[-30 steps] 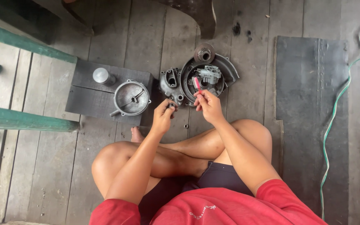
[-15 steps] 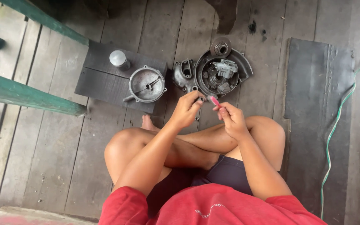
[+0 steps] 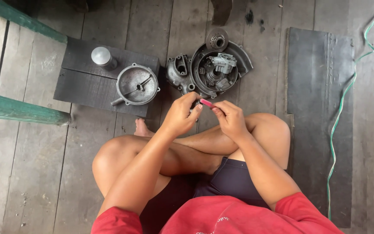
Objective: Cleaning a motorcycle engine gear shaft using a toothbrush to remove debris while sitting on the floor.
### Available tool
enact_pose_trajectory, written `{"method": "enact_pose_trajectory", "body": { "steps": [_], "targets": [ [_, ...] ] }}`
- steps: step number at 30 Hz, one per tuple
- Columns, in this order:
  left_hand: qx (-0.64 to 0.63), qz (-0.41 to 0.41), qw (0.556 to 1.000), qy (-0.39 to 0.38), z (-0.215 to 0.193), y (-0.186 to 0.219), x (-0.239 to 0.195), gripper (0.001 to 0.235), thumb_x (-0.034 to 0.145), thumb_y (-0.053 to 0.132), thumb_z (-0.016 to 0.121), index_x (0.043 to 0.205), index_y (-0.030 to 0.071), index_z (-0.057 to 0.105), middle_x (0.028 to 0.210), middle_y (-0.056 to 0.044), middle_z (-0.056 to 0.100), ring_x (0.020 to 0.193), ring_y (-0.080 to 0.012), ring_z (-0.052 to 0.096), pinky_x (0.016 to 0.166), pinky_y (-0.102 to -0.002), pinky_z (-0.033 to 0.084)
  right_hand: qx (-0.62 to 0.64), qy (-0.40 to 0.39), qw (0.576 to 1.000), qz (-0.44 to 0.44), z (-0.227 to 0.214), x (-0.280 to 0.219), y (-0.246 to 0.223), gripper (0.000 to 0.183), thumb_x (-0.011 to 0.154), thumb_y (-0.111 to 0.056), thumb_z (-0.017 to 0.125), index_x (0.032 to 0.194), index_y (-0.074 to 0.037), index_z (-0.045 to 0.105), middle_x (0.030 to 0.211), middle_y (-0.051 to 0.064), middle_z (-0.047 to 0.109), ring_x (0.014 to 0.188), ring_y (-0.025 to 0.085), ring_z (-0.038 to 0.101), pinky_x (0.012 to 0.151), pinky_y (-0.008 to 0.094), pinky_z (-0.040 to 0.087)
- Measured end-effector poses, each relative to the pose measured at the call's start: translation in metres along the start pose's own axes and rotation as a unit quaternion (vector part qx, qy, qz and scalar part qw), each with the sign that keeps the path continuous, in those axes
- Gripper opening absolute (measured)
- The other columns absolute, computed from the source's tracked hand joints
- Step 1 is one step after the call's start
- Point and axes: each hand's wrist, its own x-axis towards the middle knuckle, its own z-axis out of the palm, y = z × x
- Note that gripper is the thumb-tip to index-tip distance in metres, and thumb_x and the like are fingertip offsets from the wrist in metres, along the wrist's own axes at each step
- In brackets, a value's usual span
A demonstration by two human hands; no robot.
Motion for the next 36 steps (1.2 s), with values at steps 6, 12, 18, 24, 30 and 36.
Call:
{"method": "enact_pose_trajectory", "body": {
  "steps": [6, 12, 18, 24, 30, 36],
  "targets": [
    [0.060, -0.006, 0.997, 0.038, 0.005, -0.010, -0.008, 0.021, 0.097, 0.021, 0.058, 0.106, 0.006, 0.068, 0.085, -0.018, 0.065, 0.082, -0.0410, 0.068, 0.072, -0.046, 0.056, 0.054, -0.022, 0.998, 0.017, 0.006, -0.011, 0.005, 0.023, 0.108, -0.020, 0.056, 0.094, -0.008, 0.071, 0.072, 0.013, 0.065, 0.067, 0.035, 0.067, 0.063, 0.039, 0.054],
    [0.102, -0.005, 0.994, 0.032, 0.003, 0.000, -0.017, 0.021, 0.097, 0.025, 0.058, 0.106, 0.009, 0.068, 0.084, -0.015, 0.065, 0.075, -0.0372, 0.069, 0.066, -0.044, 0.057, 0.097, -0.086, 0.991, 0.028, -0.014, -0.009, -0.010, 0.029, 0.109, -0.020, 0.053, 0.088, -0.008, 0.069, 0.055, 0.010, 0.052, 0.055, 0.015, 0.049, 0.056, 0.032, 0.047],
    [0.025, -0.028, 0.999, -0.011, -0.009, -0.001, -0.019, 0.022, 0.096, 0.027, 0.056, 0.097, 0.009, 0.070, 0.077, -0.015, 0.065, 0.071, -0.0372, 0.068, 0.064, -0.043, 0.055, 0.173, -0.143, 0.974, 0.041, -0.020, -0.011, -0.010, 0.029, 0.109, -0.020, 0.053, 0.085, -0.008, 0.065, 0.054, 0.004, 0.046, 0.063, 0.011, 0.043, 0.057, 0.032, 0.045],
    [0.050, -0.042, 0.998, -0.019, -0.024, 0.015, -0.012, 0.020, 0.094, 0.023, 0.057, 0.100, 0.010, 0.070, 0.082, -0.018, 0.069, 0.079, -0.0408, 0.070, 0.070, -0.046, 0.056, 0.120, -0.117, 0.984, 0.054, -0.024, -0.007, -0.008, 0.026, 0.107, -0.020, 0.056, 0.089, -0.010, 0.072, 0.053, 0.004, 0.053, 0.055, 0.013, 0.049, 0.057, 0.029, 0.046],
    [0.146, -0.055, 0.984, -0.086, -0.022, 0.020, -0.016, 0.021, 0.094, 0.026, 0.055, 0.102, 0.011, 0.069, 0.088, -0.017, 0.071, 0.080, -0.0442, 0.071, 0.070, -0.053, 0.057, 0.069, -0.137, 0.988, 0.030, -0.010, -0.009, -0.010, 0.023, 0.108, -0.019, 0.056, 0.093, -0.008, 0.070, 0.064, 0.013, 0.061, 0.062, 0.023, 0.061, 0.063, 0.037, 0.051],
    [0.128, -0.060, 0.987, -0.077, -0.020, 0.013, -0.016, 0.024, 0.096, 0.027, 0.051, 0.103, 0.011, 0.067, 0.083, -0.018, 0.068, 0.077, -0.0451, 0.070, 0.068, -0.053, 0.057, 0.115, -0.111, 0.985, 0.063, 0.005, -0.016, -0.011, 0.028, 0.108, -0.022, 0.055, 0.086, -0.010, 0.070, 0.057, 0.007, 0.056, 0.057, 0.018, 0.054, 0.060, 0.034, 0.049]
  ]
}}
